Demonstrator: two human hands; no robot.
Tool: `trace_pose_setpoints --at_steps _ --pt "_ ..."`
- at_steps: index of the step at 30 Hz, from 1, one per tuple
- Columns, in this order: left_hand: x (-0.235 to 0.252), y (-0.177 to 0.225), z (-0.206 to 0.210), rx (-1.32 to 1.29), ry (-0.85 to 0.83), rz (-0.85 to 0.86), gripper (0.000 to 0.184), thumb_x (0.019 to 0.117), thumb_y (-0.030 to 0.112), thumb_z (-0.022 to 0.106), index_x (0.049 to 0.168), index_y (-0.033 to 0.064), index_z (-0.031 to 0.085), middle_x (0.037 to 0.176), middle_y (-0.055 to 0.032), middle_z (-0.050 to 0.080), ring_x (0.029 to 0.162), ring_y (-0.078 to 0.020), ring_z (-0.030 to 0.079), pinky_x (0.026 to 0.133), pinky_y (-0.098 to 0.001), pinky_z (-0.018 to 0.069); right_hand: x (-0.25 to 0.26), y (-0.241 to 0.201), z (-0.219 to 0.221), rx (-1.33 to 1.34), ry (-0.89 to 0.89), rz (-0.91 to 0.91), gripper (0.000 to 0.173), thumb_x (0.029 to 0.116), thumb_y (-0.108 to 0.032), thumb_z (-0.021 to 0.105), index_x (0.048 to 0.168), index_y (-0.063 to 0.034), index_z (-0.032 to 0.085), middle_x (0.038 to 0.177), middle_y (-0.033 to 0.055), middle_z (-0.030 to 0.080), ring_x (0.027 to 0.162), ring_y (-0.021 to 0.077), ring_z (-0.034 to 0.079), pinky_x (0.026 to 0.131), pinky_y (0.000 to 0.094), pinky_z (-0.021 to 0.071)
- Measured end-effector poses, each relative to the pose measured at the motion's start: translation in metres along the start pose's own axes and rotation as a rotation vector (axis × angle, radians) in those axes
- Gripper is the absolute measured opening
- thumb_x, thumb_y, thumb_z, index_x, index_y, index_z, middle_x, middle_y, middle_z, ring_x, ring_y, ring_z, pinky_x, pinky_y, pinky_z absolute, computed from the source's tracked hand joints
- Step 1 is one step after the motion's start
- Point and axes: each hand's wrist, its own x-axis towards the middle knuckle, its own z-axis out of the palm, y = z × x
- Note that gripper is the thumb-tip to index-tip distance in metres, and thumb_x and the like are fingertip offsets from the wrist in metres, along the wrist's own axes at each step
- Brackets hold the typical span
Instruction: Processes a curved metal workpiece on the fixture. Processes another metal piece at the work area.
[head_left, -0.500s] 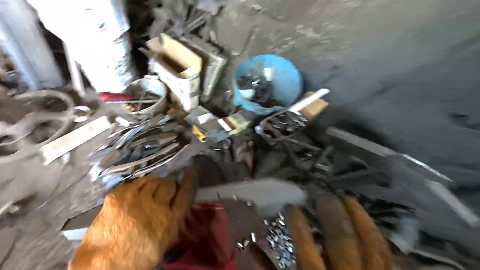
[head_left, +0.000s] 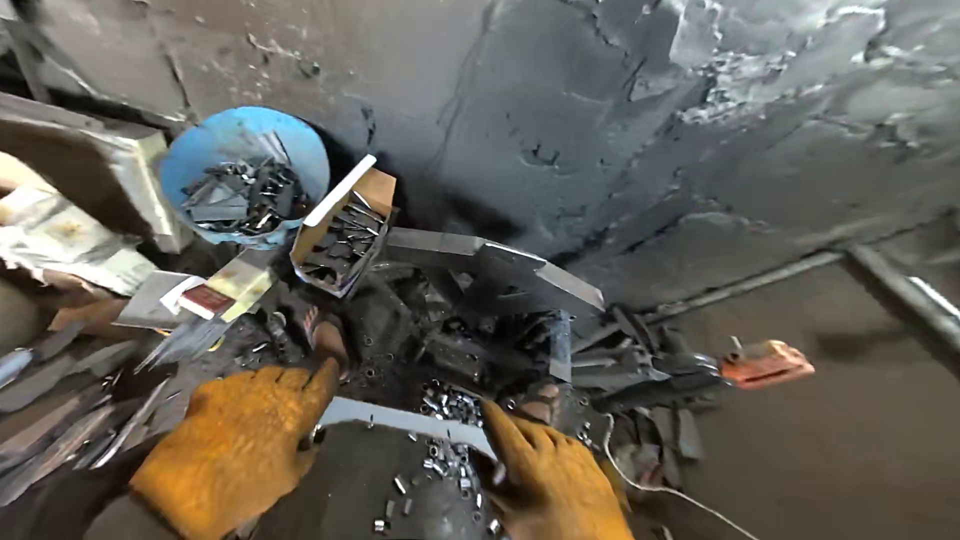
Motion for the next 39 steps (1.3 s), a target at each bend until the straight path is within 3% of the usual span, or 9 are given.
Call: trace_pose_setpoints --at_steps 3,6,11,15,26,29,32,35,39 --pt "0.047 -0.009 0.036 0.010 -0.001 -0.037 0.072 0.0755 0.044 0.081 0.142 0.0244 0.062 0.113 -0.0134 0.073 0.103 -0.0403 0.070 0.076 -0.0679 0.0540 0.033 0.023 0.048 0.004 0.083 -0.031 0.074 0.0847 -0.062 0.069 0.145 -0.0207 0.059 0.132 0.0053 0.069 0.119 0.0266 0.067 0.095 0.0536 0.0565" --pt "0.083 -0.023 0.063 -0.002 -0.100 -0.116 0.064 0.0817 0.049 0.074 0.140 0.0259 0.061 0.115 -0.0129 0.072 0.106 -0.0414 0.068 0.079 -0.0693 0.0530 0.061 0.036 0.081 -0.026 0.064 -0.015 0.069 0.0855 -0.042 0.071 0.149 -0.0211 0.055 0.149 0.0084 0.057 0.140 0.0298 0.052 0.114 0.0558 0.0421" --pt "0.109 -0.032 0.094 0.003 -0.126 -0.142 0.061 0.0813 0.051 0.075 0.136 0.0251 0.064 0.112 -0.0130 0.073 0.102 -0.0421 0.069 0.076 -0.0699 0.0529 0.077 0.048 0.128 -0.068 0.121 0.050 0.059 0.0932 -0.042 0.061 0.150 -0.0296 0.052 0.161 0.0125 0.042 0.151 0.0398 0.032 0.117 0.0668 0.0307" --pt "0.121 -0.031 0.099 0.007 -0.192 -0.152 0.055 0.0829 0.052 0.074 0.131 0.0271 0.066 0.115 -0.0110 0.072 0.105 -0.0400 0.069 0.078 -0.0696 0.0523 0.078 0.050 0.143 -0.082 0.154 0.060 0.061 0.0954 -0.039 0.058 0.155 -0.0284 0.047 0.164 0.0107 0.038 0.154 0.0377 0.027 0.121 0.0649 0.0262" --pt "0.133 -0.038 0.099 0.009 -0.247 -0.121 0.040 0.0825 0.050 0.072 0.116 0.0287 0.071 0.103 -0.0037 0.072 0.096 -0.0319 0.069 0.075 -0.0639 0.0540 0.079 0.045 0.144 -0.091 0.160 0.084 0.066 0.0961 -0.038 0.057 0.159 -0.0264 0.040 0.166 0.0112 0.034 0.155 0.0361 0.024 0.123 0.0642 0.0232" --pt "0.141 -0.037 0.086 0.030 -0.327 -0.116 0.037 0.0837 0.048 0.072 0.116 0.0293 0.071 0.106 -0.0014 0.072 0.098 -0.0283 0.069 0.076 -0.0598 0.0550 0.079 0.042 0.144 -0.103 0.156 0.103 0.068 0.0950 -0.035 0.058 0.159 -0.0246 0.039 0.166 0.0126 0.034 0.155 0.0367 0.024 0.123 0.0644 0.0227" --pt "0.153 -0.037 0.072 0.067 -0.429 -0.104 0.032 0.0816 0.046 0.072 0.109 0.0288 0.072 0.098 0.0005 0.071 0.092 -0.0252 0.069 0.072 -0.0554 0.0559 0.083 0.036 0.142 -0.123 0.127 0.152 0.070 0.0937 -0.033 0.060 0.160 -0.0225 0.038 0.165 0.0135 0.035 0.155 0.0362 0.026 0.123 0.0625 0.0237" --pt "0.169 -0.036 0.059 0.099 -0.548 -0.110 0.032 0.0829 0.048 0.070 0.109 0.0286 0.072 0.096 0.0003 0.071 0.092 -0.0244 0.069 0.075 -0.0557 0.0553 0.087 0.034 0.141 -0.115 0.128 0.191 0.071 0.0922 -0.028 0.062 0.159 -0.0220 0.039 0.165 0.0123 0.036 0.154 0.0351 0.027 0.123 0.0610 0.0248" --pt "0.178 -0.037 0.051 0.070 -0.591 -0.099 0.025 0.0837 0.045 0.072 0.098 0.0250 0.074 0.091 -0.0014 0.072 0.090 -0.0254 0.070 0.077 -0.0568 0.0551 0.094 0.033 0.137 -0.102 0.093 0.213 0.073 0.0910 -0.025 0.065 0.159 -0.0210 0.039 0.166 0.0120 0.033 0.154 0.0355 0.027 0.122 0.0615 0.0260"
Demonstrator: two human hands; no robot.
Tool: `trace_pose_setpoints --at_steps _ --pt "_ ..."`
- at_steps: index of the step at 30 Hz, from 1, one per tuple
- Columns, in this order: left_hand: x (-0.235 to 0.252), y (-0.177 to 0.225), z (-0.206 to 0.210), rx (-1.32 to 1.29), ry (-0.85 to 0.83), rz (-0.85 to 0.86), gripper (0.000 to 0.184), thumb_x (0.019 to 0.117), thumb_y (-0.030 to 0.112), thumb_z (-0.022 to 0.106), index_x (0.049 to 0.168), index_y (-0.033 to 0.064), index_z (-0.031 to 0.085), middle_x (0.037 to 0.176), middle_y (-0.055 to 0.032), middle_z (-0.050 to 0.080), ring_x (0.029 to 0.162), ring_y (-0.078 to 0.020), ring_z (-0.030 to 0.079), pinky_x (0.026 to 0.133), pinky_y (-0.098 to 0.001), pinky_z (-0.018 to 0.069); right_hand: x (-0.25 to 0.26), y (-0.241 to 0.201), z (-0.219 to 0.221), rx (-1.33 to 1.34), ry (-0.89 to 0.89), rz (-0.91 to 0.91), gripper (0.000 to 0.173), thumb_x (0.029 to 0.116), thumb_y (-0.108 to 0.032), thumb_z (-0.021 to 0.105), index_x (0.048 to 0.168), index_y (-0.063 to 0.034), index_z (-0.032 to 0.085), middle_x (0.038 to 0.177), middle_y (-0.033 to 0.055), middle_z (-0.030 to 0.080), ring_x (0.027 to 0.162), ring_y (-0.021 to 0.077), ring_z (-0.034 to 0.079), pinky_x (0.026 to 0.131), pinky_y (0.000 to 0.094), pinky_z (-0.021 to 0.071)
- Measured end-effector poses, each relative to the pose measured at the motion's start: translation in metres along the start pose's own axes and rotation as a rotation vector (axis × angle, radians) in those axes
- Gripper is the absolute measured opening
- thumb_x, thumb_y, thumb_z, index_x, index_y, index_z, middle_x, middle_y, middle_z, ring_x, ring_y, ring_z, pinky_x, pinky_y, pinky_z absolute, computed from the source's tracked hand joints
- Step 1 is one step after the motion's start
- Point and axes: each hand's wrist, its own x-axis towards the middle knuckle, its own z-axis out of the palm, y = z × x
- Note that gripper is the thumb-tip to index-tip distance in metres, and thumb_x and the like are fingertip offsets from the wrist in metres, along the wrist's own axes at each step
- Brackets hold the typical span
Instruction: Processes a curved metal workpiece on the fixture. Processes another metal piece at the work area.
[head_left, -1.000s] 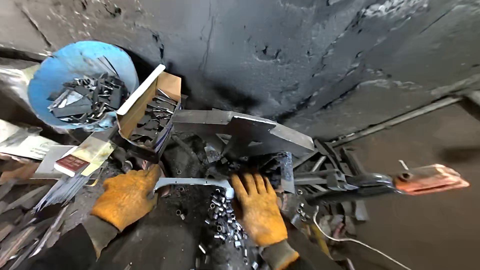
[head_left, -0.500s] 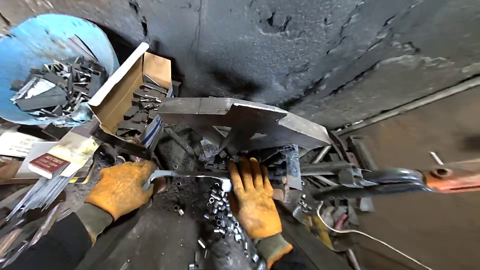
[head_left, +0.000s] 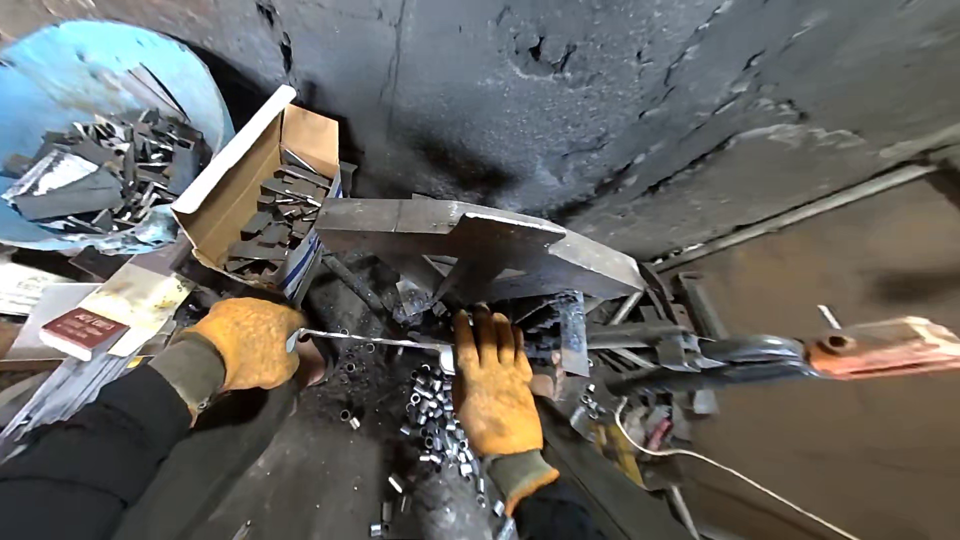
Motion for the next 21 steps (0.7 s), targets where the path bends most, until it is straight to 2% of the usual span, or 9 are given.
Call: trace_pose_setpoints --at_steps 2,5,10,16,19,21 --pt "0.008 -0.003 0.003 -0.011 -0.001 -0.003 0.025 0.0824 0.046 0.073 0.095 0.0243 0.074 0.088 -0.0013 0.072 0.088 -0.0246 0.070 0.078 -0.0561 0.0557 0.002 0.000 -0.002 -0.012 -0.028 0.007 0.071 0.0917 -0.026 0.064 0.159 -0.0213 0.040 0.166 0.0107 0.035 0.154 0.0342 0.027 0.122 0.0606 0.0260" --pt "0.030 -0.014 0.025 -0.002 0.058 -0.002 0.032 0.0750 0.054 0.073 0.089 0.0248 0.072 0.081 -0.0008 0.070 0.081 -0.0253 0.070 0.071 -0.0586 0.0564 0.000 0.000 0.000 -0.014 -0.026 -0.002 0.071 0.0917 -0.025 0.064 0.159 -0.0209 0.040 0.166 0.0115 0.034 0.155 0.0344 0.026 0.124 0.0608 0.0243" --pt "0.021 -0.003 0.012 0.010 -0.012 -0.020 0.031 0.0826 0.049 0.073 0.090 0.0197 0.073 0.085 -0.0054 0.071 0.086 -0.0297 0.070 0.074 -0.0608 0.0550 -0.001 -0.002 0.001 -0.042 -0.041 -0.021 0.075 0.0898 -0.020 0.067 0.159 -0.0179 0.039 0.165 0.0155 0.034 0.155 0.0381 0.025 0.124 0.0628 0.0215" --pt "0.007 -0.001 0.017 -0.003 0.094 -0.014 0.022 0.0814 0.046 0.072 0.086 0.0246 0.073 0.082 -0.0016 0.071 0.080 -0.0257 0.069 0.069 -0.0566 0.0547 -0.004 -0.002 0.006 -0.034 -0.013 -0.022 0.075 0.0902 -0.018 0.066 0.160 -0.0184 0.037 0.167 0.0159 0.030 0.156 0.0389 0.021 0.124 0.0630 0.0186" --pt "-0.005 0.010 0.025 -0.066 0.163 -0.114 0.023 0.0840 0.045 0.068 0.092 0.0238 0.072 0.087 -0.0039 0.071 0.085 -0.0290 0.070 0.069 -0.0586 0.0542 0.002 -0.003 0.002 -0.040 -0.031 -0.013 0.076 0.0884 -0.016 0.068 0.159 -0.0181 0.039 0.166 0.0175 0.032 0.155 0.0396 0.024 0.123 0.0628 0.0215" --pt "-0.014 0.018 0.034 -0.115 0.190 -0.177 0.025 0.0875 0.045 0.066 0.099 0.0231 0.072 0.095 -0.0060 0.073 0.091 -0.0316 0.070 0.074 -0.0611 0.0540 0.002 -0.005 -0.001 -0.035 -0.053 0.006 0.078 0.0873 -0.014 0.070 0.159 -0.0192 0.039 0.166 0.0159 0.032 0.155 0.0388 0.024 0.124 0.0623 0.0210"
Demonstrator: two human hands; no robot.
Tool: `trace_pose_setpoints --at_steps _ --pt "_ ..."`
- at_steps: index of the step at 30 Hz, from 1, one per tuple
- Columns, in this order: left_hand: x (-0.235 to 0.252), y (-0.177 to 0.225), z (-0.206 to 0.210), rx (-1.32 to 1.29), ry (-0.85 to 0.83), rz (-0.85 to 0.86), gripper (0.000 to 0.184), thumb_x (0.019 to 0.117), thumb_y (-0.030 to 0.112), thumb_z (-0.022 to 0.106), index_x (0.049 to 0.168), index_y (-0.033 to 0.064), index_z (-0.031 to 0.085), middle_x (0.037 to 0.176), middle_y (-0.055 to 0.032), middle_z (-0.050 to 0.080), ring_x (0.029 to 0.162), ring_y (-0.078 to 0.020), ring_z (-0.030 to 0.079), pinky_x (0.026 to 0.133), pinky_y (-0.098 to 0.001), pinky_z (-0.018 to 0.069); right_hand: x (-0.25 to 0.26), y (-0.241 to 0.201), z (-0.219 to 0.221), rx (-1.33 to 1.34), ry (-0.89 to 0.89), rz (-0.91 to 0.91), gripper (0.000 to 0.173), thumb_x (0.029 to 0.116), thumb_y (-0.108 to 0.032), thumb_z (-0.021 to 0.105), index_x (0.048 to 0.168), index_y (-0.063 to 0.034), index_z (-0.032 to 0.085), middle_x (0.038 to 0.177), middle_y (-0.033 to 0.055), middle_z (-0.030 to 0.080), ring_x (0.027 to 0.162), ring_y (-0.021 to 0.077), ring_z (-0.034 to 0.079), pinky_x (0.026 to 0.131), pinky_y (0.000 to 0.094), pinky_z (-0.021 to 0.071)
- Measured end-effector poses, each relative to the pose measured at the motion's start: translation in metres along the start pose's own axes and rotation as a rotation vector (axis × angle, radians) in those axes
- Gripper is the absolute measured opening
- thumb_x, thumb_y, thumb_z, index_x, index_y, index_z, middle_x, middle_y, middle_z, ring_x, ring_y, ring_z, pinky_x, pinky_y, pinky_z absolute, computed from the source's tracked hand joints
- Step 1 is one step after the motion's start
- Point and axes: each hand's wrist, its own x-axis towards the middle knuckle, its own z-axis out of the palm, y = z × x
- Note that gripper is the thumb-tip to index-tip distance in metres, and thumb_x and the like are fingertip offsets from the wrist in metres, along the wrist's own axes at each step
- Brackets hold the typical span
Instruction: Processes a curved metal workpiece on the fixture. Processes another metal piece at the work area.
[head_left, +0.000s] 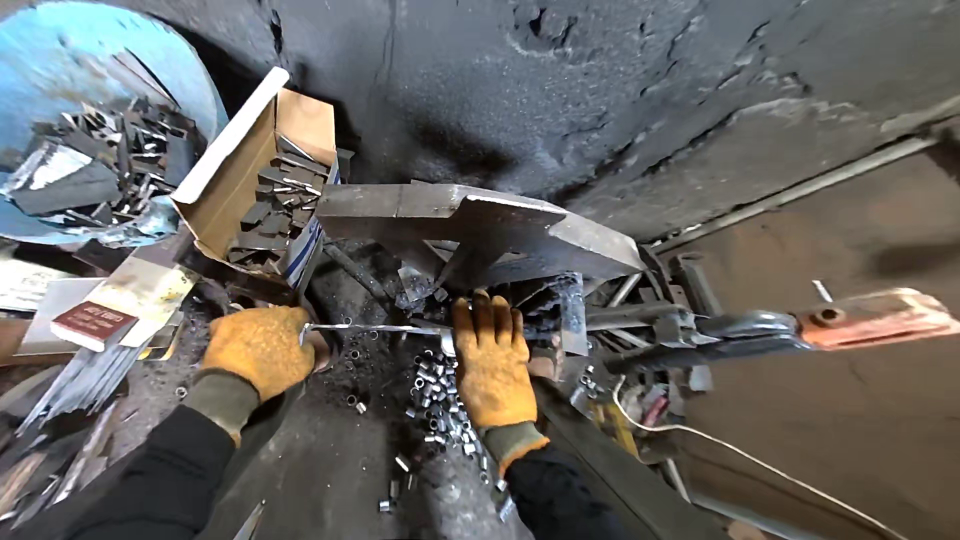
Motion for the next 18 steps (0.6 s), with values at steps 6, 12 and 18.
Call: trace_pose_setpoints --at_steps 6,12,18 --pt "-0.022 0.012 0.020 -0.112 0.006 -0.132 0.036 0.0886 0.047 0.062 0.114 0.0222 0.072 0.106 -0.0093 0.074 0.101 -0.0346 0.071 0.084 -0.0643 0.0533 0.004 0.000 -0.002 0.011 -0.007 0.022 0.076 0.0864 -0.013 0.071 0.157 -0.0204 0.043 0.164 0.0149 0.036 0.153 0.0394 0.029 0.122 0.0630 0.0244" --pt "-0.047 0.033 0.031 -0.196 0.034 -0.259 0.037 0.0893 0.047 0.062 0.111 0.0184 0.071 0.106 -0.0115 0.074 0.101 -0.0362 0.071 0.084 -0.0646 0.0530 0.006 -0.001 -0.003 0.023 0.006 0.029 0.077 0.0860 -0.014 0.072 0.157 -0.0206 0.042 0.163 0.0155 0.037 0.151 0.0405 0.031 0.121 0.0640 0.0258" --pt "-0.025 0.009 0.015 -0.087 -0.004 -0.076 0.038 0.0907 0.047 0.059 0.118 0.0221 0.070 0.109 -0.0092 0.074 0.104 -0.0343 0.070 0.085 -0.0632 0.0539 0.000 -0.004 -0.008 0.079 0.052 0.064 0.074 0.0898 -0.032 0.068 0.157 -0.0193 0.042 0.164 0.0160 0.035 0.153 0.0401 0.027 0.122 0.0638 0.0237"
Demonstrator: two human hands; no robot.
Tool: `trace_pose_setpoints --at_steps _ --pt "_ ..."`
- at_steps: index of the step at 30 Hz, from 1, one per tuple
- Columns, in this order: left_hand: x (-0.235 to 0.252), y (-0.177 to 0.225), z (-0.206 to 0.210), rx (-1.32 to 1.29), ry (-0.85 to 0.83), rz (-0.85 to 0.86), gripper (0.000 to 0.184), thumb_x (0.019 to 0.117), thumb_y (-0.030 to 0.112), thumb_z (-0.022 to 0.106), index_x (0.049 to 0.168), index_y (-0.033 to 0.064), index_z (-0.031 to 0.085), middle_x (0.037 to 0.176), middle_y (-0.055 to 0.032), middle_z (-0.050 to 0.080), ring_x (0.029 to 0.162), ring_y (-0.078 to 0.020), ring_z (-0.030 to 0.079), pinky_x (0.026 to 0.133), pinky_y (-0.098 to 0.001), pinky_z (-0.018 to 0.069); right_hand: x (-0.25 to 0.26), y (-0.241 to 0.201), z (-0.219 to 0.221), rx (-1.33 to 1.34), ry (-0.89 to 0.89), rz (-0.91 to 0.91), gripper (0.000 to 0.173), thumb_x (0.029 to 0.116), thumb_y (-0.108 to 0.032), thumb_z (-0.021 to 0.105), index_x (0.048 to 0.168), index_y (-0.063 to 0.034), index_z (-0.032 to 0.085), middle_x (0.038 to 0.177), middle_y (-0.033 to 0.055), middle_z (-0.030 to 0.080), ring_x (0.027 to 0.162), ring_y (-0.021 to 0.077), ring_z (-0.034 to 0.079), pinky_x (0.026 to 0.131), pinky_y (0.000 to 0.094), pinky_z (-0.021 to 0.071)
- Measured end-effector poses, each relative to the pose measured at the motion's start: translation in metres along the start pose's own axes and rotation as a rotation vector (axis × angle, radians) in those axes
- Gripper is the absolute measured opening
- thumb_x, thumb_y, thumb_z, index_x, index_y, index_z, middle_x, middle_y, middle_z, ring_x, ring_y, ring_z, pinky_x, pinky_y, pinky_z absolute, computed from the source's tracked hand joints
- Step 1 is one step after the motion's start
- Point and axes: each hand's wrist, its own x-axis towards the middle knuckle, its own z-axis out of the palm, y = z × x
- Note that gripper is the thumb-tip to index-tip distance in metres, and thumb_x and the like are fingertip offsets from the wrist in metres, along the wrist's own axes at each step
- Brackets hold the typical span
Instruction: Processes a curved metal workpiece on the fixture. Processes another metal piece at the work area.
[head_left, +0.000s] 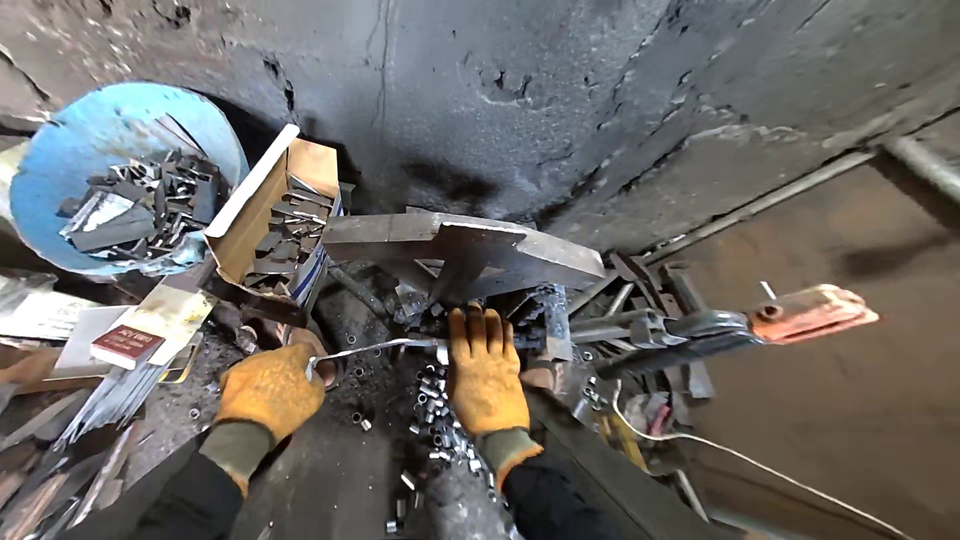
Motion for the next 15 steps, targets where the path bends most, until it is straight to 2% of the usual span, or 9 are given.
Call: trace_pose_setpoints --at_steps 1,2,4,6,7,8,10,13,15 --pt "0.003 -0.002 -0.005 0.015 -0.002 0.026 0.039 0.0907 0.048 0.059 0.118 0.0228 0.070 0.109 -0.0087 0.074 0.104 -0.0341 0.070 0.086 -0.0629 0.0537 -0.011 -0.004 -0.009 0.038 0.038 -0.011 0.072 0.0923 -0.043 0.064 0.156 -0.0176 0.043 0.162 0.0180 0.037 0.152 0.0406 0.030 0.121 0.0631 0.0283" --pt "0.003 -0.002 -0.010 0.024 0.001 0.036 0.038 0.0910 0.047 0.060 0.117 0.0225 0.070 0.108 -0.0090 0.074 0.103 -0.0346 0.070 0.085 -0.0634 0.0533 -0.029 -0.012 -0.019 0.093 0.104 -0.047 0.070 0.0933 -0.052 0.063 0.152 -0.0147 0.050 0.156 0.0193 0.046 0.147 0.0393 0.040 0.118 0.0606 0.0359" --pt "-0.002 -0.002 -0.012 0.027 0.021 0.037 0.035 0.0906 0.048 0.060 0.113 0.0228 0.070 0.104 -0.0087 0.074 0.100 -0.0346 0.070 0.083 -0.0639 0.0531 -0.076 -0.033 -0.037 0.272 0.163 -0.141 0.055 0.0915 -0.053 0.066 0.132 -0.0152 0.069 0.137 0.0120 0.066 0.127 0.0276 0.063 0.103 0.0496 0.0540" --pt "-0.004 -0.002 -0.014 0.026 0.025 0.050 0.035 0.0892 0.047 0.061 0.112 0.0228 0.071 0.104 -0.0092 0.074 0.100 -0.0348 0.070 0.083 -0.0640 0.0530 -0.104 -0.053 -0.048 0.531 -0.147 -0.121 0.037 0.0996 -0.048 0.058 0.121 -0.0225 0.075 0.131 -0.0014 0.071 0.121 0.0155 0.066 0.100 0.0443 0.0550" --pt "-0.002 -0.002 -0.020 0.037 0.006 0.064 0.036 0.0894 0.047 0.061 0.115 0.0232 0.071 0.106 -0.0092 0.074 0.101 -0.0342 0.070 0.084 -0.0635 0.0528 -0.102 -0.060 -0.049 0.679 -0.347 -0.035 0.038 0.1035 -0.048 0.051 0.121 -0.0242 0.075 0.129 -0.0062 0.071 0.120 0.0103 0.065 0.102 0.0416 0.0542" --pt "0.002 -0.001 -0.028 0.056 -0.020 0.082 0.037 0.0898 0.047 0.062 0.117 0.0242 0.071 0.107 -0.0090 0.074 0.102 -0.0337 0.070 0.086 -0.0631 0.0527 -0.094 -0.065 -0.048 0.822 -0.523 0.069 0.043 0.1055 -0.049 0.045 0.124 -0.0228 0.074 0.125 -0.0054 0.072 0.117 0.0090 0.067 0.102 0.0406 0.0553" --pt "0.011 0.001 -0.046 0.125 -0.050 0.131 0.035 0.0899 0.048 0.063 0.115 0.0250 0.072 0.105 -0.0082 0.074 0.100 -0.0337 0.070 0.084 -0.0631 0.0535 -0.072 -0.069 -0.052 1.040 -0.801 0.218 0.053 0.1058 -0.056 0.039 0.136 -0.0214 0.066 0.130 0.0007 0.070 0.120 0.0135 0.066 0.106 0.0448 0.0529" --pt "0.012 0.001 -0.067 0.237 0.065 0.187 0.032 0.0861 0.050 0.067 0.109 0.0287 0.073 0.098 -0.0043 0.073 0.094 -0.0315 0.070 0.078 -0.0623 0.0538 -0.057 -0.084 -0.048 1.215 -0.873 0.246 0.060 0.1041 -0.059 0.042 0.144 -0.0186 0.059 0.142 0.0045 0.063 0.130 0.0164 0.060 0.112 0.0464 0.0481" --pt "0.003 -0.003 -0.077 0.193 0.175 0.219 0.031 0.0866 0.047 0.068 0.111 0.0284 0.073 0.096 -0.0045 0.073 0.093 -0.0321 0.070 0.076 -0.0630 0.0532 -0.051 -0.096 -0.045 1.344 -0.781 0.272 0.065 0.1038 -0.058 0.044 0.151 -0.0137 0.050 0.151 0.0086 0.055 0.137 0.0179 0.054 0.115 0.0456 0.0457"
